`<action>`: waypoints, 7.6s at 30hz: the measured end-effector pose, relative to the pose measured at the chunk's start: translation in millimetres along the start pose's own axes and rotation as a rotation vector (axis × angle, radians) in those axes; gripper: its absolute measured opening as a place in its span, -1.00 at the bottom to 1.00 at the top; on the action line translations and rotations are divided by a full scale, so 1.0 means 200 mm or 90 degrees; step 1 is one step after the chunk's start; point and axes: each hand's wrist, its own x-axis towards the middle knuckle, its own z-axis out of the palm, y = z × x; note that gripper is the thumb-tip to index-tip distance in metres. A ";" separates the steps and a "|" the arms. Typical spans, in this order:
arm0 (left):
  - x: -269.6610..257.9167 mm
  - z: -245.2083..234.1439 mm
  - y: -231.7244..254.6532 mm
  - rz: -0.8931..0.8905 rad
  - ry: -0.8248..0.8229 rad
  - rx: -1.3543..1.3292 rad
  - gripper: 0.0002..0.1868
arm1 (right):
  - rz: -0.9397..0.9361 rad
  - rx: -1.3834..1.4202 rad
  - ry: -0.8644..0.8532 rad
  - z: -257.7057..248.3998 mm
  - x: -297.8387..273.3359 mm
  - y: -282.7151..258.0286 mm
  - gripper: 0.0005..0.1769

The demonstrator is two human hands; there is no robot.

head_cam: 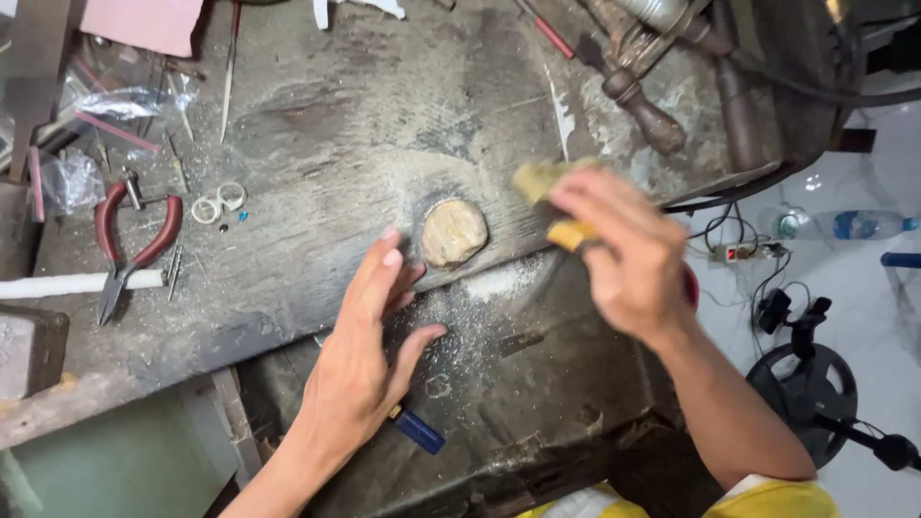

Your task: The person uses a metal file to shape a small ring, then uses a brush to clean the workbench surface, and finally picks up and inspects a small plastic bag containing jewelry components.

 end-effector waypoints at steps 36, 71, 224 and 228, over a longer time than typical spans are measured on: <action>-0.02 -0.04 0.09 0.036 -0.031 0.301 -0.33 | -0.077 0.145 -0.219 0.00 0.47 0.26 -0.42; -0.05 0.01 0.06 -0.043 0.132 0.226 -0.46 | 0.000 -0.051 -0.353 0.28 0.65 -0.37 -0.58; -0.27 0.02 -0.08 0.067 -0.049 0.024 -0.65 | -0.194 0.013 -0.343 0.40 0.70 -0.52 -0.55; -0.40 0.13 -0.21 0.070 -0.099 0.143 -0.65 | -0.044 -0.064 -0.693 0.36 0.64 -0.65 -0.70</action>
